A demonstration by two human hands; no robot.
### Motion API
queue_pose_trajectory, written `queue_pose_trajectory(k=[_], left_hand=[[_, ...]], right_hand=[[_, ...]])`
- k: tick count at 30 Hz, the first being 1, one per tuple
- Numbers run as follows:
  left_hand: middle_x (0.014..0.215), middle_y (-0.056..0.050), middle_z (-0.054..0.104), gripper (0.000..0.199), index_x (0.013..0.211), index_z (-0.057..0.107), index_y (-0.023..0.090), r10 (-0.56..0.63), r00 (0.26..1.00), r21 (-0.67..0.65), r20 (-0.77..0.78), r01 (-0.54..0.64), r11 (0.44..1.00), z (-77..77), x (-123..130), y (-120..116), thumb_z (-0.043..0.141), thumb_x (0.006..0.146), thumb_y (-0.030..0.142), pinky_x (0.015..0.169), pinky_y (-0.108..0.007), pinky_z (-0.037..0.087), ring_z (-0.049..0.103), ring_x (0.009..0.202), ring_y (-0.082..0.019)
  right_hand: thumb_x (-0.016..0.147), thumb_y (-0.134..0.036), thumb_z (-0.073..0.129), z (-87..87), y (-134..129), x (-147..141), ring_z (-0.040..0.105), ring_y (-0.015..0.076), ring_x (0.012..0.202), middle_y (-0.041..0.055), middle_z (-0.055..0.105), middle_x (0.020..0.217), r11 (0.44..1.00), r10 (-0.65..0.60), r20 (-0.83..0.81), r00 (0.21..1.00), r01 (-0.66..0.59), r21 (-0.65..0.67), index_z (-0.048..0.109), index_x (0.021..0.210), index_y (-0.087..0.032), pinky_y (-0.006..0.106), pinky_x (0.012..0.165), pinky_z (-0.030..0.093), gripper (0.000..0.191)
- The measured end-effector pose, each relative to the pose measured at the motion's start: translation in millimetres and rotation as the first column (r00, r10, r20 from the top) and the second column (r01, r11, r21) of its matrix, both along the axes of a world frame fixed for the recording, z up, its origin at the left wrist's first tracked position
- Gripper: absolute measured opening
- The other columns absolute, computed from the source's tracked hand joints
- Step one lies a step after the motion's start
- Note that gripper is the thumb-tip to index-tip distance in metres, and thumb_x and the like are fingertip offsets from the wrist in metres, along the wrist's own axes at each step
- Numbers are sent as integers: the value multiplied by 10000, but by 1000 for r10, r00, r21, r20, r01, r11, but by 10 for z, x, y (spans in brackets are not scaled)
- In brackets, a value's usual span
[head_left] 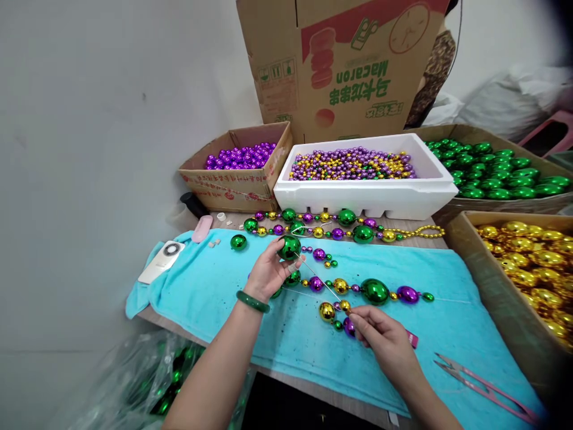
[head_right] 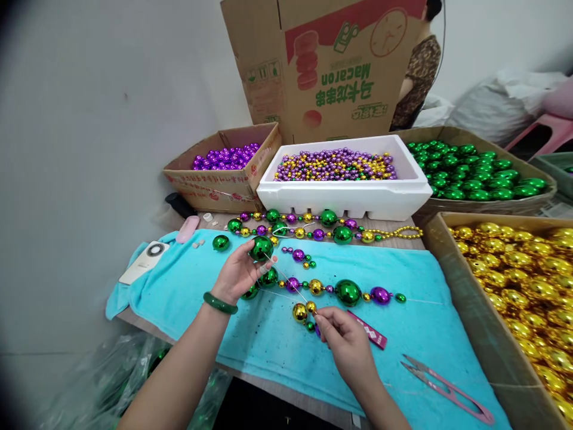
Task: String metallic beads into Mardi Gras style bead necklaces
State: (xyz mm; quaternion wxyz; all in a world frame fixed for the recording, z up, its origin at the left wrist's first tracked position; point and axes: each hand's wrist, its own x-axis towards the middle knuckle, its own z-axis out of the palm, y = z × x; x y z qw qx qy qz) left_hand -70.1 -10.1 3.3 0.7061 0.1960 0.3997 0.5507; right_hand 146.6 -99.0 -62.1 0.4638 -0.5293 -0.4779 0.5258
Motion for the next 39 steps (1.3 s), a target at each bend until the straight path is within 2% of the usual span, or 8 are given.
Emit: queue_pose_trajectory(k=[6,11,18,25,28,33,39], left_hand=[[902,-24,627,247,963,506,226,-2,999,68,-49,5,998,31,40,-60,631,751,253,636,-274,538,658,783,-173],[892,-12,620,440,1111,429,263,89,987,134,-132,-71,988,57,116,-112,655,734,260,683,-306,531,660,778,-170],[876,-16,624,327,978,478,208,124,989,97,-78,-116,988,45,167,-138,668,713,239,685,-290,519,662,778,-176],[969,-31,602,486,1121,441,233,195,972,180,-130,-170,969,26,206,-156,683,701,192,702,-308,517,645,838,-184],[1057,-27,564,588,1168,434,263,184,969,210,-167,-148,967,0,257,-209,712,664,144,752,-312,512,623,899,-178],[1109,-20,514,711,1241,412,311,78,975,190,-207,-39,981,-23,376,-344,738,634,130,772,-292,495,596,920,-162],[1190,-10,445,860,1333,315,362,120,922,331,-367,9,944,10,431,-422,763,627,163,826,-259,474,578,939,-132]], right_hand=[[689,-511,650,16,-21,19,439,116,459,-7,493,482,1000,0,13,1000,0,-7,660,698,-152,236,430,362,360],[688,-528,643,15,-30,40,442,121,459,-6,492,481,1000,-10,37,999,9,8,658,694,-156,240,431,366,372],[726,-470,629,-30,-45,37,463,125,482,4,530,516,999,-7,86,996,3,53,666,722,-159,237,451,377,313],[725,-430,635,21,-45,69,492,140,518,21,579,561,996,-21,122,992,11,87,672,702,-167,251,489,403,267],[720,-423,643,20,-38,55,502,142,529,26,592,580,997,-29,109,994,21,79,676,719,-165,253,499,413,260],[722,-441,635,-28,-21,11,470,130,494,7,541,530,998,-37,42,998,34,61,666,730,-162,245,459,386,281],[675,-464,658,-77,2,17,450,124,479,-2,512,499,997,-74,6,997,74,12,670,707,-156,247,444,363,310]])
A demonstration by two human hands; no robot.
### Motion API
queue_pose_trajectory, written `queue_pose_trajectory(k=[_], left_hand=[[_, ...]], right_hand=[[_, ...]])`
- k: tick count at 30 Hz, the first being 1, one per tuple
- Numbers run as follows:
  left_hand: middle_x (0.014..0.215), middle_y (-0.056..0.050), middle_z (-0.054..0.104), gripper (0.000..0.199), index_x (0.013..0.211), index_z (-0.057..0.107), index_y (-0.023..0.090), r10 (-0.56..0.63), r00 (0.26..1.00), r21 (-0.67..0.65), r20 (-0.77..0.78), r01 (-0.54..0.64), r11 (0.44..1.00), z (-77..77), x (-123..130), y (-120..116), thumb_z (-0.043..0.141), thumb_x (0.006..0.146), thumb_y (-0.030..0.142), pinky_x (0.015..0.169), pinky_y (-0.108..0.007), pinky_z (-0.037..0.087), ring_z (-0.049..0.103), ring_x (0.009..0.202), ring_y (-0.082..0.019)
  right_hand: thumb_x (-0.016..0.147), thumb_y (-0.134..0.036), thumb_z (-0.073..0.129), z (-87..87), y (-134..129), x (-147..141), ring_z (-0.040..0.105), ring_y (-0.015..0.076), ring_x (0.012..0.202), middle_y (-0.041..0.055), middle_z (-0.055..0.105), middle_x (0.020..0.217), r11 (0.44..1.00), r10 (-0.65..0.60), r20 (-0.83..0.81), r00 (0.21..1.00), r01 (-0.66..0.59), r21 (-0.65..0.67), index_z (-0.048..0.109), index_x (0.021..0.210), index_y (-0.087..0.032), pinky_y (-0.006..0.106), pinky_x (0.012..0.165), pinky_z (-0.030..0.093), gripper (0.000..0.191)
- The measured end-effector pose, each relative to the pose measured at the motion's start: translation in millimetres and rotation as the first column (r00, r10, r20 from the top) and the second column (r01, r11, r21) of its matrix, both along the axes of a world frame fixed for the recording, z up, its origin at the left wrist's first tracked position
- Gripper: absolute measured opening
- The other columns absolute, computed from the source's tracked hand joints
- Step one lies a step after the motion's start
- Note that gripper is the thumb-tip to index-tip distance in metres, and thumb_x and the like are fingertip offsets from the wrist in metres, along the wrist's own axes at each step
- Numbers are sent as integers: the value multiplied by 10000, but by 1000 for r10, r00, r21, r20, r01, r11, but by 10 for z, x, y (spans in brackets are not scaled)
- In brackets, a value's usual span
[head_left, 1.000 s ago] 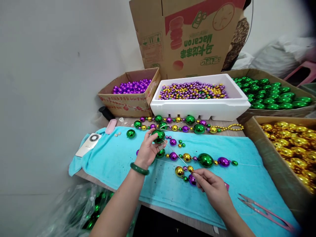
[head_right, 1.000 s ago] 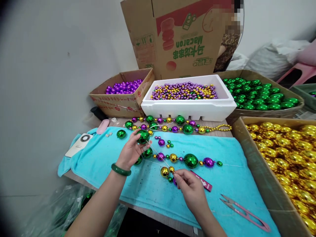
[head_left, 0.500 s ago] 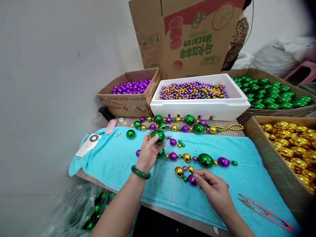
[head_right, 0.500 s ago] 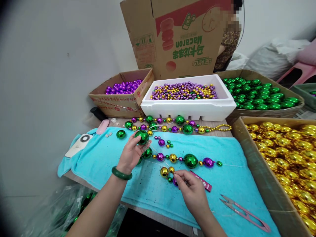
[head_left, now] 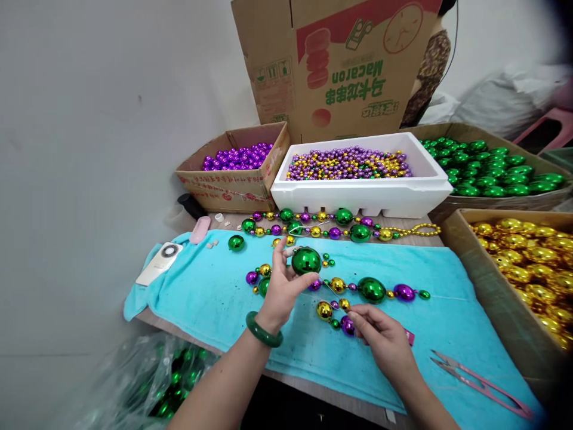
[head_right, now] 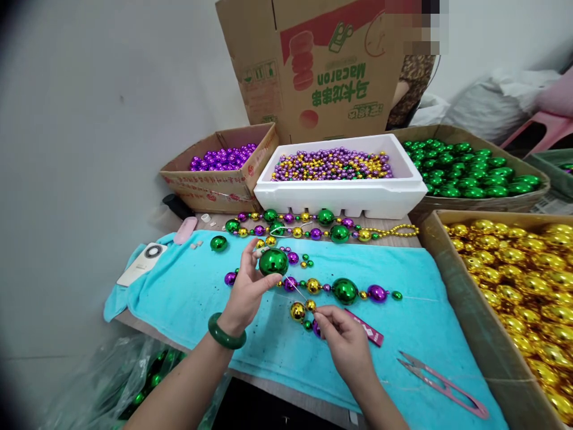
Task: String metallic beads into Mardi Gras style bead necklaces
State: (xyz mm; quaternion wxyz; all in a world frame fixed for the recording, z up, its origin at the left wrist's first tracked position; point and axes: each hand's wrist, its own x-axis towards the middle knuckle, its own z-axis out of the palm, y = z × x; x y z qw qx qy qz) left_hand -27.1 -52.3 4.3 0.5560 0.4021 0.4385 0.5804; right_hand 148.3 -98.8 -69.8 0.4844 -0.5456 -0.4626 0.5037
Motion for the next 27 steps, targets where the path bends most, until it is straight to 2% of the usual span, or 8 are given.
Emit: queue_pose_trajectory(k=[4,8,11,14,17,18,20,27], left_hand=[[1273,-47,398,945,1379,222,376,-88,994,46,-71,91,995,-17,75,-63,767,629,193,853,-297,478,568,995,-170],[1327,-95,399,1090,1420,146,353,-387,898,-40,-209,388,921,-15,53,-43,810,567,219,843,-341,477,571,988,-205],[1325,-123,458,763,1391,322,277,-538,773,-114,-338,533,838,31,-135,190,682,724,371,837,-352,467,534,1068,-247],[1221,-109,566,386,1174,595,226,-380,655,-83,-653,437,896,13,-349,600,405,891,407,838,-367,452,541,1039,-235],[1068,-116,646,256,991,690,169,-65,240,33,-969,384,923,-142,-428,1005,507,840,265,952,-409,355,519,1023,-250],[1048,-116,655,247,974,697,168,-27,96,15,-995,406,914,-214,-419,1110,503,834,231,958,-413,340,503,1030,-259],[985,-120,670,224,925,711,170,-29,-66,-55,-997,442,896,-361,-372,1262,523,806,197,934,-402,350,489,1022,-269],[865,-175,664,195,804,710,128,-87,-60,-103,-994,375,921,-587,-285,1351,530,735,104,862,-411,388,492,1006,-308]], right_hand=[[650,-481,674,-1,39,-21,447,122,467,-3,530,501,996,-1,-32,1000,-2,-85,687,791,-154,247,431,355,356],[624,-529,686,29,71,-29,443,108,440,-9,525,484,983,51,-129,990,-72,-169,641,719,-162,230,411,339,382],[613,-555,693,36,83,19,465,107,445,-4,548,515,970,54,-201,978,-99,-221,603,716,-166,212,393,323,413],[633,-533,702,12,86,95,485,107,462,-3,566,552,969,33,-239,971,-89,-230,600,769,-165,203,390,333,405],[653,-497,710,-19,91,157,489,102,476,-5,566,565,978,-4,-272,962,-53,-203,603,782,-160,198,394,343,376],[652,-492,715,-26,95,172,488,102,477,-5,565,563,980,-18,-280,960,-38,-193,605,780,-158,197,392,342,374],[645,-488,723,-30,103,200,486,104,475,-1,565,557,984,-38,-284,958,-13,-177,612,775,-154,199,386,342,375],[666,-476,710,-14,101,270,489,109,478,9,572,562,988,-52,-221,974,18,-151,636,772,-144,207,389,356,356]])
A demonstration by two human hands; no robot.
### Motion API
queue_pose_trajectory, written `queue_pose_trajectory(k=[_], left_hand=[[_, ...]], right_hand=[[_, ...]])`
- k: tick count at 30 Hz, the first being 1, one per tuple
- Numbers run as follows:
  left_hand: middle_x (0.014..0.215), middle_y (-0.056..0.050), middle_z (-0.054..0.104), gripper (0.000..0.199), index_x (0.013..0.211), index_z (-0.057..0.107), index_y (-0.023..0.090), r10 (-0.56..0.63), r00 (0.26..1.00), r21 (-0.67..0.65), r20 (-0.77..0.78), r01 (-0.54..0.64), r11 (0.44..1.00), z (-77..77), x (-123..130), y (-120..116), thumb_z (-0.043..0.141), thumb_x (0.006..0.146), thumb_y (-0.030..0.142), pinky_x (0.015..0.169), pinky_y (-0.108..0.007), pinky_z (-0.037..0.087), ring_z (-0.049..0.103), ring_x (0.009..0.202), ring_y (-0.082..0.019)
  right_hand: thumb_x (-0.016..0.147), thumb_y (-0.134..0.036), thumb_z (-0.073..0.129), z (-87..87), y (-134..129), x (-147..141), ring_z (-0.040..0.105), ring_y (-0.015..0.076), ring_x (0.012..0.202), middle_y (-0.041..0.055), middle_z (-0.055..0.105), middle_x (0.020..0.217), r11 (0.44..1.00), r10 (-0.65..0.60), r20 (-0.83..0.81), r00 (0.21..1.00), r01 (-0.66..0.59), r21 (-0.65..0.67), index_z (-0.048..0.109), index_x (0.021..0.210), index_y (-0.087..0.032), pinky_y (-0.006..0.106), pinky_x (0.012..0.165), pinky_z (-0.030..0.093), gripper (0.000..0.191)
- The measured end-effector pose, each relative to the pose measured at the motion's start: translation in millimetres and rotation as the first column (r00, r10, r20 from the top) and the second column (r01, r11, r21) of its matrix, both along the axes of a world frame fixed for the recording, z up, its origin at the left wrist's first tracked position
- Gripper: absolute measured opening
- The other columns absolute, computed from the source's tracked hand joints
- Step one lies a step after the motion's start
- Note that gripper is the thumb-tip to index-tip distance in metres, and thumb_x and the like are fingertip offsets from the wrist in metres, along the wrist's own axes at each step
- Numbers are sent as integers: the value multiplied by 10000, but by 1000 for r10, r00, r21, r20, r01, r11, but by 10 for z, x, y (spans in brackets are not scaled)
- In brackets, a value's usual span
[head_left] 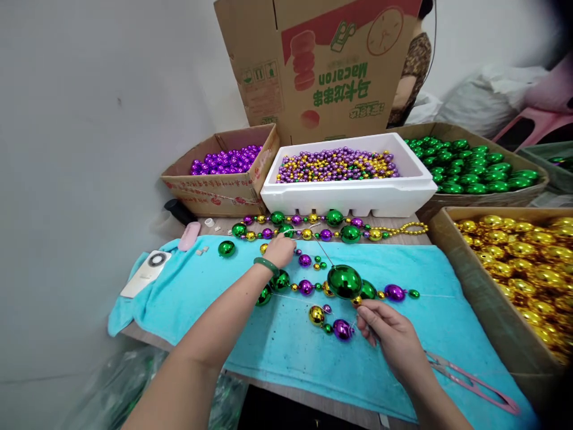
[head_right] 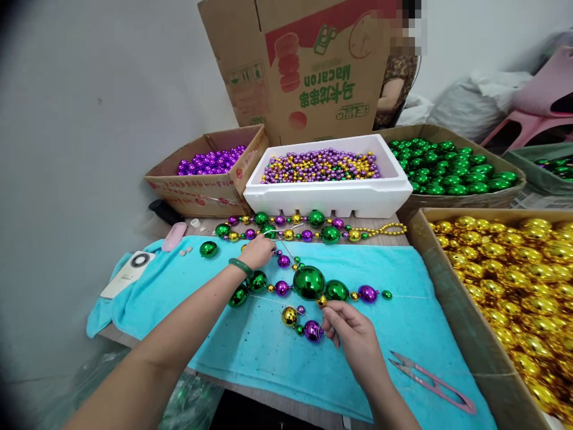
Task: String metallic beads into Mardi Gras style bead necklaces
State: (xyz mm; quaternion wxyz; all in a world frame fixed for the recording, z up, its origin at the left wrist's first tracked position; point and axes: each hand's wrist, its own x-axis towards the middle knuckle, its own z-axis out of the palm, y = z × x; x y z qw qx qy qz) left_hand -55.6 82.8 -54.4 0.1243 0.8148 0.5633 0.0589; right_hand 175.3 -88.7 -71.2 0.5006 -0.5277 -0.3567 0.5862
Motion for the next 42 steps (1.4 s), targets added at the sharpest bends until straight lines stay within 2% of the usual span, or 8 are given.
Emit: queue_pose_trajectory(k=[7,11,12,14,16,18,33,42], left_hand=[[980,-146,662,217,911,701,147,139,961,-38,238,-134,990,85,-78,-175,562,745,159,933,-428,371,501,1063,-303],[1042,-119,660,299,1078,634,153,201,851,-161,486,-139,977,262,-85,-335,464,861,269,821,-339,471,601,942,-205],[1062,-115,654,322,1127,603,159,252,743,-248,620,-119,961,318,-81,-397,434,884,284,784,-311,488,614,918,-181],[1044,-102,652,303,1128,593,161,419,360,-453,834,13,891,426,-68,-536,463,882,282,734,-262,500,626,877,-148],[964,-78,659,246,1053,628,150,574,-16,-559,819,207,803,515,-49,-667,555,836,241,700,-226,501,630,830,-129],[900,-57,658,217,1013,645,142,629,-149,-571,763,302,764,575,-28,-767,590,811,198,670,-208,503,631,800,-120],[835,-32,644,125,911,641,141,648,-332,-576,685,298,761,632,-2,-911,603,792,152,651,-201,499,625,779,-111],[824,-23,638,219,937,654,136,621,-334,-565,709,260,783,609,-6,-922,641,727,74,673,-183,490,617,789,-98]], right_hand=[[659,-473,712,-25,6,-10,490,107,466,3,567,553,1000,2,8,1000,-2,-10,648,779,-148,206,384,349,353],[628,-490,721,7,-18,-41,488,106,453,5,571,538,999,23,17,1000,-22,-40,655,753,-148,206,383,347,370],[618,-495,723,16,-27,-51,486,106,449,5,571,531,998,30,20,999,-29,-48,658,745,-147,205,381,343,376],[601,-503,726,32,-44,-73,484,107,443,7,572,520,997,44,25,999,-42,-57,663,733,-146,204,376,333,385],[595,-506,725,44,-55,-95,480,107,438,9,574,515,997,56,30,998,-54,-61,666,722,-148,205,375,327,384],[596,-506,723,57,-61,-118,476,106,434,9,573,510,996,68,27,997,-66,-56,666,706,-151,205,376,320,376],[614,-496,721,124,-110,-182,458,92,433,5,556,505,995,97,42,994,-96,-36,665,664,-157,200,387,312,347],[622,-490,720,59,-124,-189,463,103,436,9,561,504,995,91,45,995,-90,-30,676,694,-158,211,386,313,343]])
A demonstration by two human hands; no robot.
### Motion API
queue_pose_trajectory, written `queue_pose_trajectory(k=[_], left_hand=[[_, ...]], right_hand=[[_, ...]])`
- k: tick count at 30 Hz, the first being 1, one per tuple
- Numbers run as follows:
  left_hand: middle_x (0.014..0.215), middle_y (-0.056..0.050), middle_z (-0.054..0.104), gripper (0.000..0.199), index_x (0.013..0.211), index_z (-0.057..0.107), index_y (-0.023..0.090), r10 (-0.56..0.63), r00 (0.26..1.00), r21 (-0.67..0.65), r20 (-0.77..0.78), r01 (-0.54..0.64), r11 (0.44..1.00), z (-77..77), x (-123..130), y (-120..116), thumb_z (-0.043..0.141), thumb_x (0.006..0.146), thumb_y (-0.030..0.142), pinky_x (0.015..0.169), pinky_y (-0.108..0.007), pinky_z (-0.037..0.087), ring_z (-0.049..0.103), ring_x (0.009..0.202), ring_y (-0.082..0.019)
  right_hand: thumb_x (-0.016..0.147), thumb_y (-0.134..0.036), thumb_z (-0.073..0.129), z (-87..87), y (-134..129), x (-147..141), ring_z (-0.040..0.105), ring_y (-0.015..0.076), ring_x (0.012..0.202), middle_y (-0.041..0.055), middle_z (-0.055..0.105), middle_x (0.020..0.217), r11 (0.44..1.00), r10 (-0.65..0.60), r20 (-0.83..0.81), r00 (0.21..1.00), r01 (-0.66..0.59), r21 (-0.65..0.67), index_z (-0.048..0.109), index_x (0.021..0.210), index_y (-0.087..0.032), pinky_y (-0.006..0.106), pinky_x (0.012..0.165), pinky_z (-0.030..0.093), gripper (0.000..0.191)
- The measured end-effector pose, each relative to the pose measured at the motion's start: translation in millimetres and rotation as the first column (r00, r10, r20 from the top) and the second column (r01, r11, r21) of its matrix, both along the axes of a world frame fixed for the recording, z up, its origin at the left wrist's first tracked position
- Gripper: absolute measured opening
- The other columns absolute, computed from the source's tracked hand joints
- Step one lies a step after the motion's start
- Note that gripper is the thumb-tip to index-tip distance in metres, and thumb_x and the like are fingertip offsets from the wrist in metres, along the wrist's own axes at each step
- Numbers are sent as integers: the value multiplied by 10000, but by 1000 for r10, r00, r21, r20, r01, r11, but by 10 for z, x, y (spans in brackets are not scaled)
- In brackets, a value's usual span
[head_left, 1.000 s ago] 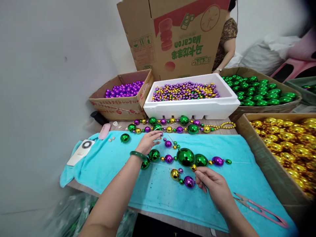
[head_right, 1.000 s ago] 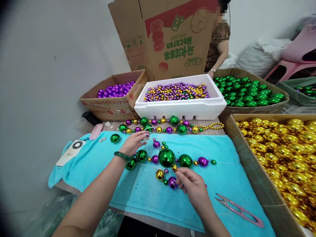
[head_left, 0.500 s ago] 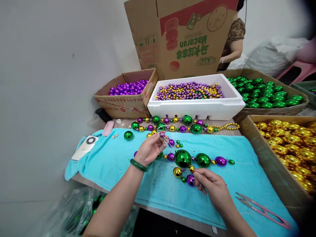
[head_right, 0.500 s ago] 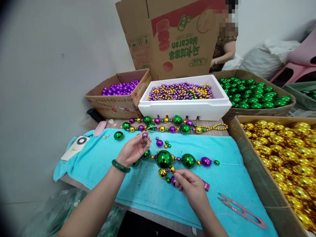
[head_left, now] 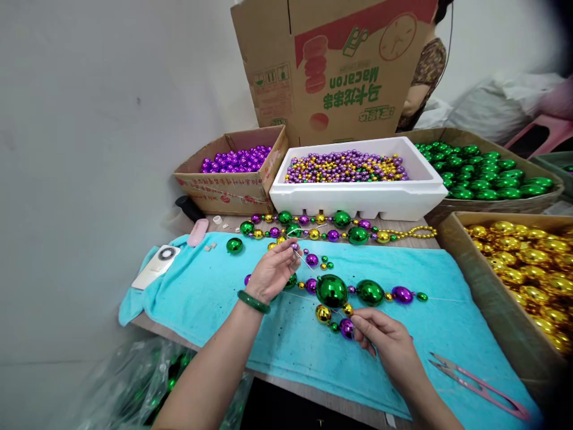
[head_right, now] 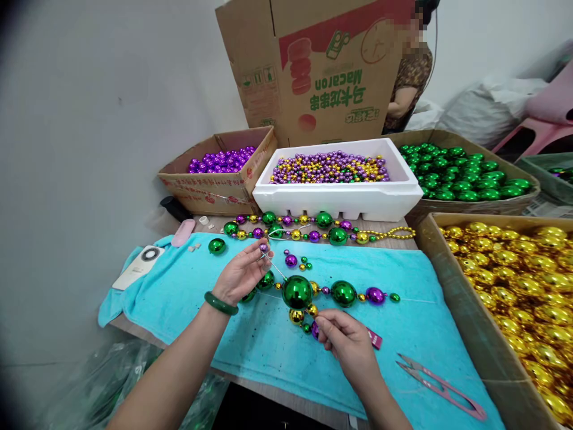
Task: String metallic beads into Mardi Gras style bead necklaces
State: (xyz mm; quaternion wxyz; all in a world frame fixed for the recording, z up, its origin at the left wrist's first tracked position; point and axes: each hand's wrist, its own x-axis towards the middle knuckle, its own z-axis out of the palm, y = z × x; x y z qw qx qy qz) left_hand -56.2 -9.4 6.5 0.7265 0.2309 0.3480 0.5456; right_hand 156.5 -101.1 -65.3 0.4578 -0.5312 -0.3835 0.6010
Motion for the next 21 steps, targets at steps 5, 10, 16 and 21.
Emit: queue_pose_trajectory(k=[5,10,16,21], left_hand=[[809,-25,640,131,889,647,144,8,1000,-25,13,-7,1000,-8,-5,8,627,760,133,663,-177,504,623,770,-92],[783,-37,647,64,831,639,129,33,999,-60,28,-31,998,19,11,10,609,780,154,648,-183,515,630,748,-100],[765,-43,647,59,809,630,113,49,997,-87,57,-44,995,44,20,7,584,796,148,635,-186,507,629,741,-107],[824,-30,645,152,872,623,138,6,1000,20,-26,-5,1000,11,49,-53,656,725,119,679,-198,491,624,780,-106]], right_hand=[[630,-498,713,-7,18,-3,462,106,440,7,559,504,1000,7,13,1000,-7,9,678,698,-162,218,395,316,345],[596,-524,722,65,55,-14,457,105,430,7,553,488,1000,26,11,1000,-26,0,666,650,-162,217,388,311,370],[610,-511,722,48,61,-19,461,102,441,10,561,500,1000,25,3,1000,-25,11,666,663,-161,212,392,318,358],[604,-533,718,20,53,-44,458,104,437,6,551,494,1000,9,-11,1000,-9,-6,645,670,-158,213,384,311,388]])
